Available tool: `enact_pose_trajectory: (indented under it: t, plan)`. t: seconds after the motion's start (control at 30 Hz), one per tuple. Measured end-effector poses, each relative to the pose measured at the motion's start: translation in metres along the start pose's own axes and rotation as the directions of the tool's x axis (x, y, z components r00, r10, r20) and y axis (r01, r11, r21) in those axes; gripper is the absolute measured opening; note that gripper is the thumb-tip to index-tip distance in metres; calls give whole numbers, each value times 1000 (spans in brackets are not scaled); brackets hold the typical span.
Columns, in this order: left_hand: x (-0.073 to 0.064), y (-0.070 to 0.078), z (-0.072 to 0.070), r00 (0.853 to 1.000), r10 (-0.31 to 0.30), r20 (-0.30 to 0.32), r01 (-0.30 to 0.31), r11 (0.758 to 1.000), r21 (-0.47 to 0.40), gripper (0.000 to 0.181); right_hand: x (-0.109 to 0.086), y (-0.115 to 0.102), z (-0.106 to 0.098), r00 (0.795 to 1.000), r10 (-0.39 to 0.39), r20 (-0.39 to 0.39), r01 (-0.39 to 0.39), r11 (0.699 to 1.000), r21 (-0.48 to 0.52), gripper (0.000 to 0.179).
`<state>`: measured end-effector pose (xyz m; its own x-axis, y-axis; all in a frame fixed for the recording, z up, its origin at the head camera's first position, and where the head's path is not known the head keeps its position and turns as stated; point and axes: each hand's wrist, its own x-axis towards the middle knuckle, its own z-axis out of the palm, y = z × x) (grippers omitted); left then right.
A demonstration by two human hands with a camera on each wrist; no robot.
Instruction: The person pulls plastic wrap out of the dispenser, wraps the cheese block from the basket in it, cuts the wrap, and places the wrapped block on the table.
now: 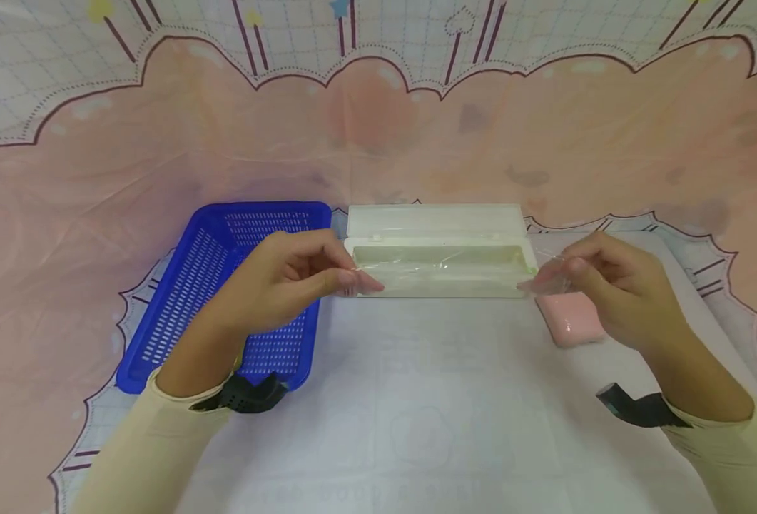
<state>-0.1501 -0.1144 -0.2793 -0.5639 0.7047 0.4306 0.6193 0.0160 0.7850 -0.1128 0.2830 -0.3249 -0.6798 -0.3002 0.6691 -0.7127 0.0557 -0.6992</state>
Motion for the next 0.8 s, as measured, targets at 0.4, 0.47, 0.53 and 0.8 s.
enact_pose_trajectory:
  t: [0.4,0.47,0.53,0.8]
  plan:
    - [-75,-18,53,946,-29,322,66,992,-106,16,-86,2,11,893,66,444,-102,993,59,43]
    - [-88,-34,67,927,-60,370,111,987,-119,14,-98,10,17,860,132,492,-176,983,44,46]
    - [-99,-50,79,918,-66,390,109,990,-89,13,-110,16,23,821,231,522,-281,960,18,45]
    - [-128,-85,111,914,-158,373,128,986,103,6,-144,39,35,743,423,518,-380,905,-194,17]
